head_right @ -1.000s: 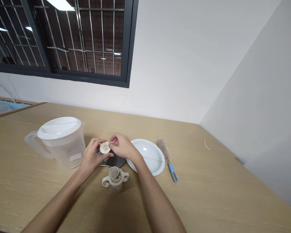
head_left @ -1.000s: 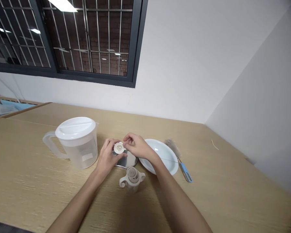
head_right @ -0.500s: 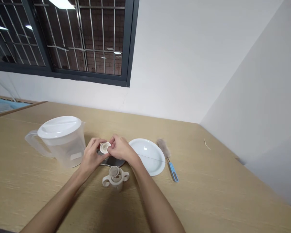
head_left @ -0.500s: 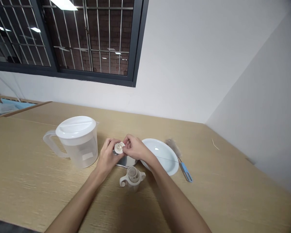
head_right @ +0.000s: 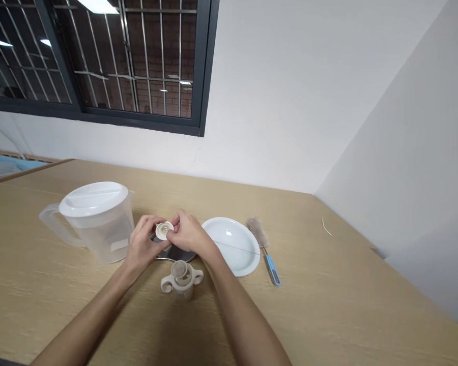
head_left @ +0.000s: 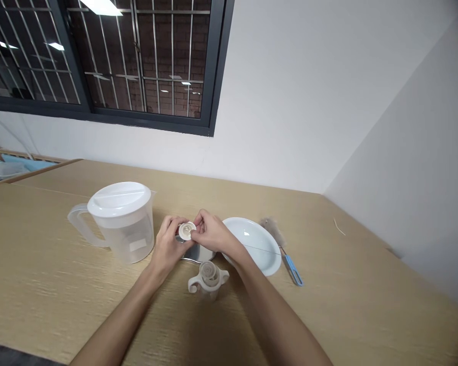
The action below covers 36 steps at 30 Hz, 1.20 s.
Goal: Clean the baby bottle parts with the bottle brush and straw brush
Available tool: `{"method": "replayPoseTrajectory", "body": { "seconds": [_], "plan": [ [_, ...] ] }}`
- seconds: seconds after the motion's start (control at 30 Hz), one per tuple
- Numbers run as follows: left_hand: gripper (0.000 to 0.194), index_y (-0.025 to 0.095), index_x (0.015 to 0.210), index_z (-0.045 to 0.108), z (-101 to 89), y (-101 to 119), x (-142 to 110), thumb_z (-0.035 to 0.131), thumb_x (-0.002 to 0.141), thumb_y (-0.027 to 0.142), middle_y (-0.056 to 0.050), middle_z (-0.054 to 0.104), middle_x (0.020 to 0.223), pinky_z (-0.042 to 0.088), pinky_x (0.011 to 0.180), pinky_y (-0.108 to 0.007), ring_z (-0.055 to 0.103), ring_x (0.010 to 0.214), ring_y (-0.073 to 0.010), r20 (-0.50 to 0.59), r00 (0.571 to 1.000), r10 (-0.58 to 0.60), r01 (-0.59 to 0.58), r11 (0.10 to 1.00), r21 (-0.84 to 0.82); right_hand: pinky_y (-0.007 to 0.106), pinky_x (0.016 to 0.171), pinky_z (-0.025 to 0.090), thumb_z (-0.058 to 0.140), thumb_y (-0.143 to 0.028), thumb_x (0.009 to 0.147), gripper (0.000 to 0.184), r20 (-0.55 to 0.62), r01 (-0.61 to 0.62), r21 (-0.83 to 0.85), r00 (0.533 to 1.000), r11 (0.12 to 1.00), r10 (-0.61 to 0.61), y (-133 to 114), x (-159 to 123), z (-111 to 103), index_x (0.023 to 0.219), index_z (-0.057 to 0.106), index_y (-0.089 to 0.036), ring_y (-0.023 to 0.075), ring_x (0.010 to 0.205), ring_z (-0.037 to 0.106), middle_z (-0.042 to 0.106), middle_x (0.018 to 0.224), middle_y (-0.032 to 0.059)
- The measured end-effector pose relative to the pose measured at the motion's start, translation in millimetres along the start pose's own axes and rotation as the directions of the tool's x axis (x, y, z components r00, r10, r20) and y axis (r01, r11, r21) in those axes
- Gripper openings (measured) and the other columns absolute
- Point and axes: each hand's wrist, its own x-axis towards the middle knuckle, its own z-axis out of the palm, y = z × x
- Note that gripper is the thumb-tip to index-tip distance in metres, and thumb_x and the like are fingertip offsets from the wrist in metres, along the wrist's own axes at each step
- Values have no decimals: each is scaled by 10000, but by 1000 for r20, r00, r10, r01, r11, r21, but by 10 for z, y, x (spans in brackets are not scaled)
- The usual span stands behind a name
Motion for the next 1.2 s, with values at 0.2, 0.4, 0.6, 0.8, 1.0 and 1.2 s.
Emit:
{"method": "replayPoseTrajectory", "body": {
  "seconds": [0.2,0.4,0.6,0.8,1.0,1.2],
  "plan": [
    [334,220,1011,599,-4,13,11,713,702,157,-19,572,965,501,749,-271,590,849,-167,-6,1000,-26,26,1000,-15,227,526,336,585,-181,700,179,-8,6,12,1000,1000,-6,-30,-17,-12,839,482,-227,136,618,535,585,690,-39],
    [344,219,983,599,7,4,14,741,675,165,-6,581,946,498,732,-266,583,813,-155,0,999,-54,54,998,-20,222,526,329,604,-259,756,145,-17,-4,18,1000,1000,4,-30,-17,-7,832,485,-223,134,628,532,585,701,-36],
    [332,220,976,590,10,25,16,740,684,171,-8,571,947,497,731,-274,581,808,-156,4,999,-43,43,999,-20,224,534,336,609,-306,792,145,-41,-17,8,999,1000,17,-11,10,20,818,499,-215,130,627,533,591,700,-32],
    [327,212,990,565,28,6,-2,726,708,171,-14,548,954,493,753,-281,575,840,-162,7,1000,0,0,1000,-10,228,552,344,606,-284,787,124,-65,-43,-15,997,999,42,-15,17,40,790,507,-209,128,639,539,607,711,-23],
    [326,208,1015,557,32,-8,-13,695,725,149,-29,538,988,488,780,-287,572,890,-173,29,999,29,-29,1000,-1,232,551,351,610,-284,774,125,-68,-80,-31,995,996,78,-51,8,36,774,512,-207,127,636,542,620,717,-17],
    [332,214,957,573,-2,51,26,768,691,254,-11,565,940,488,733,-278,566,814,-163,22,1000,-15,15,999,-28,228,541,360,612,-424,811,234,-3,-100,38,995,994,100,-70,-11,-65,791,526,-207,138,657,573,640,733,-6]
  ]
}}
